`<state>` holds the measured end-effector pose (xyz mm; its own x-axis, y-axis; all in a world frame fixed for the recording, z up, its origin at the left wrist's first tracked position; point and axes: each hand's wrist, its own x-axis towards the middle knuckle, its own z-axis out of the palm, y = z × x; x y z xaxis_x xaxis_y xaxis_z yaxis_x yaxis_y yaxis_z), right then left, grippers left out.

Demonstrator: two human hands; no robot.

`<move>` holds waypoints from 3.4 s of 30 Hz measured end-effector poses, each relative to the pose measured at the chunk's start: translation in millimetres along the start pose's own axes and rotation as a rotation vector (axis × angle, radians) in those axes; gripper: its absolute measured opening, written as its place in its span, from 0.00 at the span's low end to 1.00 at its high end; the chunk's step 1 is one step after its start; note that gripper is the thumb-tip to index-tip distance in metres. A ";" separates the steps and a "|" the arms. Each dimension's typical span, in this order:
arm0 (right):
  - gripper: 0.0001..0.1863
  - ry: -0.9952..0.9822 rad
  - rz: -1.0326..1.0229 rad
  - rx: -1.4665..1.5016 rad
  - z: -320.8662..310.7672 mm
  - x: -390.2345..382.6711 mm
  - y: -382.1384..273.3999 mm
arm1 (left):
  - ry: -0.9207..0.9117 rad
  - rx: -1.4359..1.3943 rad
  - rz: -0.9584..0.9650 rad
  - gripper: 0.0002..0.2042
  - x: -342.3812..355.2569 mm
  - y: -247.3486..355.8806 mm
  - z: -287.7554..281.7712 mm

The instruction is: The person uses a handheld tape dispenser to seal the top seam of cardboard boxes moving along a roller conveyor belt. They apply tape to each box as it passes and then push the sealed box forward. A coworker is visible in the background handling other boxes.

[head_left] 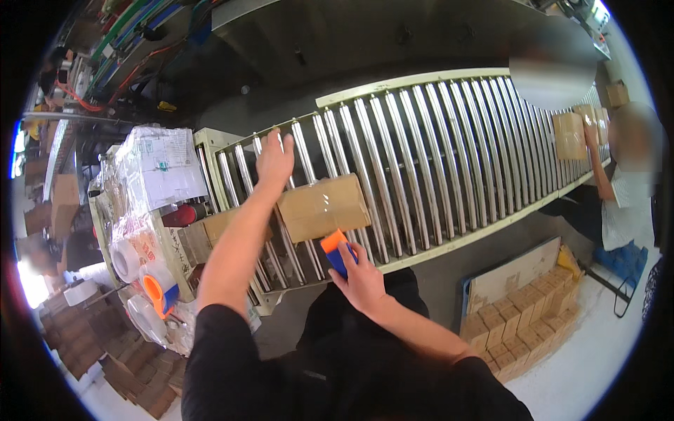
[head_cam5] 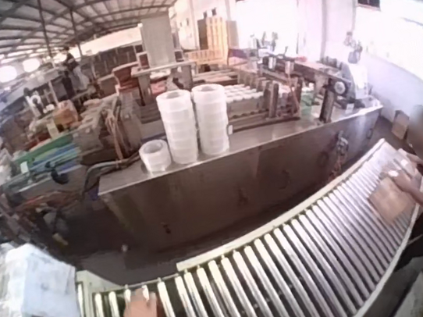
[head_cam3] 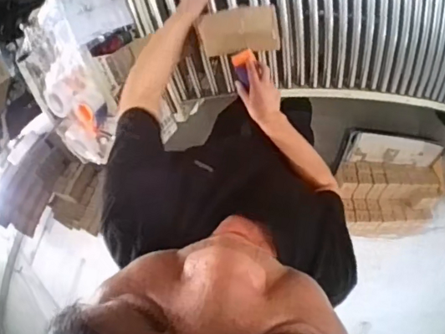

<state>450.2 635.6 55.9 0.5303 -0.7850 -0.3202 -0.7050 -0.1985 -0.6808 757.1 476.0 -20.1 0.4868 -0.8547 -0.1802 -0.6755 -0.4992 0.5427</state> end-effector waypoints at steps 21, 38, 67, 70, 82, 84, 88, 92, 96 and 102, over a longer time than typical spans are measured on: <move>0.35 -0.408 -0.010 0.001 -105.2 115.5 136.4 | -0.689 -1.137 -0.527 0.52 -102.3 6.9 10.3; 0.38 0.167 0.828 1.198 -283.4 -118.9 375.0 | -0.866 -1.582 -0.101 0.39 -56.3 451.2 304.8; 0.47 -0.290 -0.507 0.064 -114.7 -84.1 -17.1 | -0.753 -1.736 -0.565 0.20 -343.9 12.6 -15.3; 0.45 -0.361 -0.499 -0.074 -71.1 -78.5 -69.8 | -0.681 -1.865 -0.562 0.20 -358.5 -51.0 -16.1; 0.42 -0.123 -0.354 -0.081 63.3 49.8 -131.0 | 0.686 -0.077 0.405 0.05 -204.9 -155.1 -43.2; 0.42 -0.074 -0.314 -0.038 58.4 57.8 -116.9 | 0.653 -0.080 0.340 0.06 -195.5 -141.3 -32.1; 0.38 0.104 -0.287 -0.006 26.0 48.3 -75.5 | 0.558 -0.176 0.412 0.10 -181.2 -82.1 -11.3; 0.37 0.242 -0.150 -0.021 -20.2 19.4 -48.5 | 0.379 -0.389 0.562 0.09 -163.8 -18.1 34.5; 0.39 0.393 -0.206 -0.094 -52.3 -12.3 -56.3 | 0.209 -0.413 0.924 0.03 -123.2 25.2 -7.7; 0.36 0.524 -0.099 -0.166 -62.1 -37.7 -27.9 | 0.057 -0.191 0.803 0.16 -7.1 81.2 -3.4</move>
<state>420.6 634.3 127.9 0.3230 -0.9361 0.1389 -0.7508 -0.3429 -0.5645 700.6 442.0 28.1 -0.0729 -0.9296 0.3613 -0.7263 0.2977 0.6195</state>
